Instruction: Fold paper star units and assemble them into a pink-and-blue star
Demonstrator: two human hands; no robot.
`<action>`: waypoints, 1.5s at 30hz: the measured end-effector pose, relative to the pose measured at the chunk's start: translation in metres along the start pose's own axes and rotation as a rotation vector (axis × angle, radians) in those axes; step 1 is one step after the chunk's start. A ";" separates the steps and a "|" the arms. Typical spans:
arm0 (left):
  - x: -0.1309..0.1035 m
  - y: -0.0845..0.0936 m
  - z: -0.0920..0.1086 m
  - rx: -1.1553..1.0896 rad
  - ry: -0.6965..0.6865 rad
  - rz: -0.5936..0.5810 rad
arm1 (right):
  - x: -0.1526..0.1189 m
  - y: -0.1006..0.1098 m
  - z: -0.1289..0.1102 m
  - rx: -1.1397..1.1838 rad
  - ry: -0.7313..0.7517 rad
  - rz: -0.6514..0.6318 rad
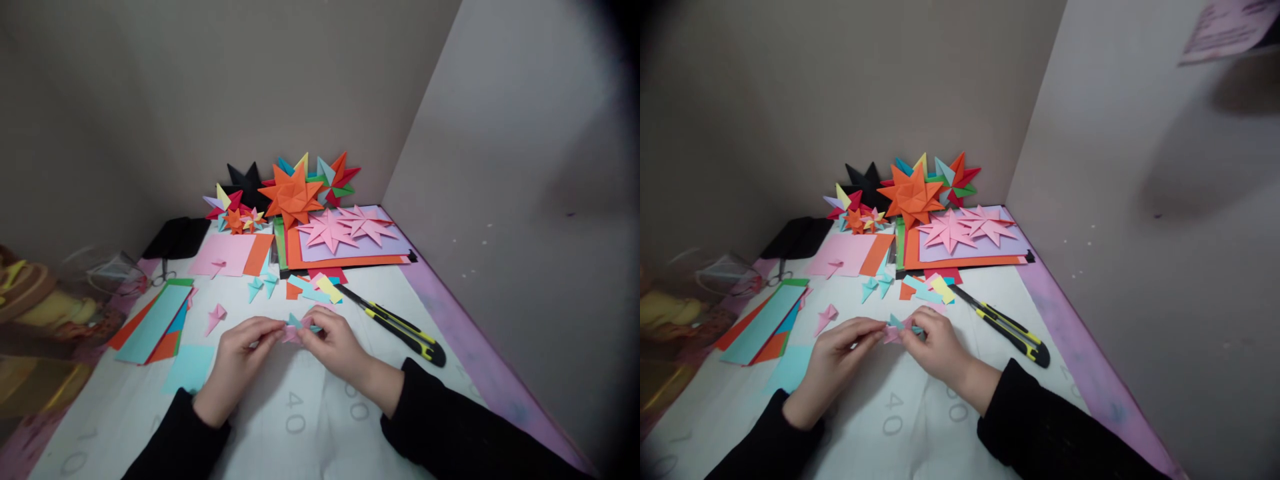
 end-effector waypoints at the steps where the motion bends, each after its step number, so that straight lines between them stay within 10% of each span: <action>1: 0.000 0.000 0.000 0.002 0.002 0.003 | 0.000 0.000 0.000 -0.001 0.010 0.000; 45: -0.003 -0.024 -0.019 -0.423 0.549 -0.110 | 0.004 -0.010 0.014 0.208 -0.202 -0.093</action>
Point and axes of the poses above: each hand's wrist, its own x-axis towards the middle knuckle, its own y-axis out of the back of the hand, z = x × y, the point moved 5 cm from there along x, towards the middle knuckle, and after that the axes turned 13 degrees about -z, right-handed, at the moved point
